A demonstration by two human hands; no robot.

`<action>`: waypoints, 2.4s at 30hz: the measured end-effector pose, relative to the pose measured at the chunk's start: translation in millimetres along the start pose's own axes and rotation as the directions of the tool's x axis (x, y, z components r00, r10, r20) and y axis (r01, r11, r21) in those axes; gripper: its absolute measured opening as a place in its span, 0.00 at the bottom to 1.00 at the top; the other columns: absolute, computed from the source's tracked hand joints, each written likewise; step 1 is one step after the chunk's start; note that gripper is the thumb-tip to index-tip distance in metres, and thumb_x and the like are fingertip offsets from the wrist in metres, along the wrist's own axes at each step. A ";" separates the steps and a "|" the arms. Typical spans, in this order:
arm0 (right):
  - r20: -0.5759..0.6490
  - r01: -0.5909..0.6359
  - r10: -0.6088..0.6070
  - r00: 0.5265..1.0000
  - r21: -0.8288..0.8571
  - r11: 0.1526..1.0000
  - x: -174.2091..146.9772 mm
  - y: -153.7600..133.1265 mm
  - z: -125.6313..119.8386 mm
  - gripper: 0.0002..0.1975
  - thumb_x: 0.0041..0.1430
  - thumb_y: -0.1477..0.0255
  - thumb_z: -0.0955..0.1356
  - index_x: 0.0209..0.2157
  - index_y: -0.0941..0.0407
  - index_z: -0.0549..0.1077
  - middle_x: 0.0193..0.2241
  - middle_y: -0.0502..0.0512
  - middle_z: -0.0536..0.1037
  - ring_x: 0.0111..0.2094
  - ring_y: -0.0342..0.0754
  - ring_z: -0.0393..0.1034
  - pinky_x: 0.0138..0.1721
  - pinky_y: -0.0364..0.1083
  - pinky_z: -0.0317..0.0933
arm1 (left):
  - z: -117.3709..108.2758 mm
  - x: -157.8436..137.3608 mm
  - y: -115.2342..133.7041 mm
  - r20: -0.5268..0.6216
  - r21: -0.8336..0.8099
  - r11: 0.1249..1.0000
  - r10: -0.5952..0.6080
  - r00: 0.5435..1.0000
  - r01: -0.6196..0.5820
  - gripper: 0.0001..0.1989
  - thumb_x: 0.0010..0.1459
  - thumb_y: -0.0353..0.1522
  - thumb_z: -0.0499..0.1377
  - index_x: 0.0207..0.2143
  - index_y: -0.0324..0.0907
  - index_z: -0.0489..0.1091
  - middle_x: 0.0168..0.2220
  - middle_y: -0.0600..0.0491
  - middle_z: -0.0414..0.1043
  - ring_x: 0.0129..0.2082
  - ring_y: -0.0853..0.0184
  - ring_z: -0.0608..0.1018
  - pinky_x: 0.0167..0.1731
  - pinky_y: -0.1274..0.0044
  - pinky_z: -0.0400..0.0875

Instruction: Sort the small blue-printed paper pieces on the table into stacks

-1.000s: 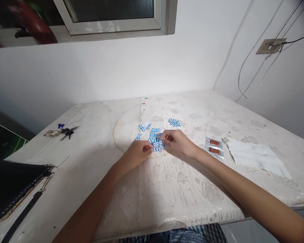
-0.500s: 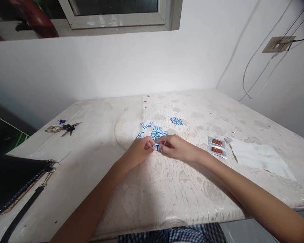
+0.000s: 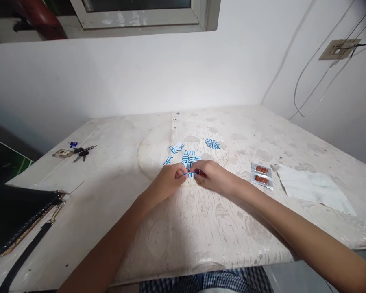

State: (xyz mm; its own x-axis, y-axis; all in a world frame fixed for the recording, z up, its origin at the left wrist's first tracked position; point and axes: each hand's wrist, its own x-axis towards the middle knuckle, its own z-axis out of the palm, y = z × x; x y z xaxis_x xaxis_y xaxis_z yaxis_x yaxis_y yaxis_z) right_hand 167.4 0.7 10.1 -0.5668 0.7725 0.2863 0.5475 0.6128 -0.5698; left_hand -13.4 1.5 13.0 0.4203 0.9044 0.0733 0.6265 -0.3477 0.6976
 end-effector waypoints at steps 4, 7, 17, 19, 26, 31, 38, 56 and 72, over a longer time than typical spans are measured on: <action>0.010 -0.007 0.007 1.000 0.003 1.000 0.4 -0.2 3.7 0.14 0.46 0.85 0.59 0.32 0.59 0.70 0.28 0.53 0.72 0.27 0.41 0.62 0.30 0.41 0.56 | 1.1 0.5 -0.4 0.002 0.008 1.000 -0.005 1.000 0.005 0.08 0.50 0.34 0.52 0.29 0.41 0.69 0.24 0.56 0.69 0.24 0.71 0.69 0.24 0.79 0.61; 0.006 -0.005 0.005 1.000 0.007 1.000 0.7 0.1 1.7 0.13 0.47 0.84 0.60 0.33 0.58 0.71 0.28 0.53 0.72 0.28 0.42 0.63 0.31 0.42 0.56 | 3.1 0.6 -1.3 -0.008 0.048 0.999 0.013 1.000 -0.013 0.09 0.51 0.34 0.50 0.27 0.41 0.69 0.21 0.58 0.67 0.22 0.72 0.67 0.22 0.80 0.59; -0.242 -0.152 0.129 0.962 -0.080 0.985 9.0 29.5 -12.5 0.11 0.54 0.77 0.61 0.37 0.60 0.72 0.36 0.59 0.74 0.36 0.48 0.66 0.38 0.46 0.58 | -10.4 2.1 2.1 -0.159 0.126 0.992 0.032 0.987 -0.012 0.09 0.52 0.34 0.51 0.27 0.41 0.70 0.22 0.57 0.70 0.23 0.72 0.70 0.24 0.80 0.61; -0.209 -0.076 0.048 0.977 -0.128 0.989 11.3 32.5 0.4 0.11 0.54 0.75 0.63 0.39 0.59 0.72 0.39 0.60 0.73 0.41 0.50 0.64 0.43 0.48 0.56 | -19.1 2.9 4.0 -0.282 0.102 0.995 0.015 0.959 0.015 0.10 0.51 0.35 0.52 0.27 0.40 0.70 0.22 0.56 0.70 0.23 0.72 0.70 0.24 0.81 0.62; -0.179 -0.046 0.010 0.984 -0.197 0.979 13.6 26.0 17.3 0.14 0.57 0.73 0.62 0.46 0.57 0.67 0.41 0.57 0.74 0.43 0.50 0.63 0.45 0.50 0.49 | -28.0 5.0 6.6 -0.489 0.058 0.995 -0.042 0.871 0.080 0.09 0.49 0.34 0.53 0.28 0.39 0.70 0.22 0.57 0.70 0.23 0.73 0.70 0.25 0.83 0.63; -0.111 0.035 -0.077 0.991 -0.340 0.940 11.0 22.6 11.9 0.15 0.59 0.78 0.57 0.46 0.59 0.67 0.39 0.59 0.75 0.38 0.49 0.65 0.41 0.49 0.48 | -22.9 5.1 4.7 -0.436 0.055 0.996 -0.043 0.899 0.074 0.09 0.49 0.35 0.53 0.28 0.39 0.70 0.22 0.56 0.69 0.22 0.73 0.69 0.24 0.82 0.63; -0.385 -0.071 0.056 0.921 -0.027 0.997 12.3 26.7 1.2 0.10 0.56 0.78 0.60 0.37 0.59 0.71 0.32 0.57 0.74 0.32 0.46 0.66 0.35 0.45 0.56 | -20.9 2.8 4.5 -0.292 -0.038 0.996 -0.087 0.952 0.080 0.12 0.49 0.37 0.53 0.28 0.38 0.70 0.21 0.55 0.69 0.22 0.72 0.70 0.23 0.81 0.63; -0.267 -0.111 0.423 0.866 0.722 0.683 11.6 -0.7 -1.2 0.13 0.45 0.73 0.68 0.36 0.57 0.71 0.21 0.48 0.68 0.24 0.41 0.64 0.27 0.44 0.59 | -7.4 4.9 3.4 0.035 -0.486 0.845 -0.234 0.972 0.222 0.11 0.47 0.38 0.58 0.28 0.38 0.66 0.20 0.55 0.70 0.20 0.73 0.71 0.23 0.79 0.67; -0.206 -0.145 0.415 0.886 0.727 0.671 11.1 -1.4 0.1 0.08 0.48 0.69 0.68 0.30 0.58 0.69 0.20 0.47 0.68 0.20 0.40 0.64 0.23 0.43 0.60 | -5.5 3.6 14.0 0.123 -0.609 0.756 -0.209 0.970 0.240 0.08 0.47 0.35 0.58 0.27 0.38 0.66 0.23 0.53 0.72 0.23 0.72 0.73 0.29 0.76 0.70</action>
State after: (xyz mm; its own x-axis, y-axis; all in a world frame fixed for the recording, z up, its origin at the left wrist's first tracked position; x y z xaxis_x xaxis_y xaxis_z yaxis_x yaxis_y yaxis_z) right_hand 160.2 8.4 14.0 -0.1480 0.9732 0.1758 0.0021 0.1781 -0.9840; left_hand -6.8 1.3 26.9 0.3574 0.9198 -0.1620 0.1748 0.1045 0.9790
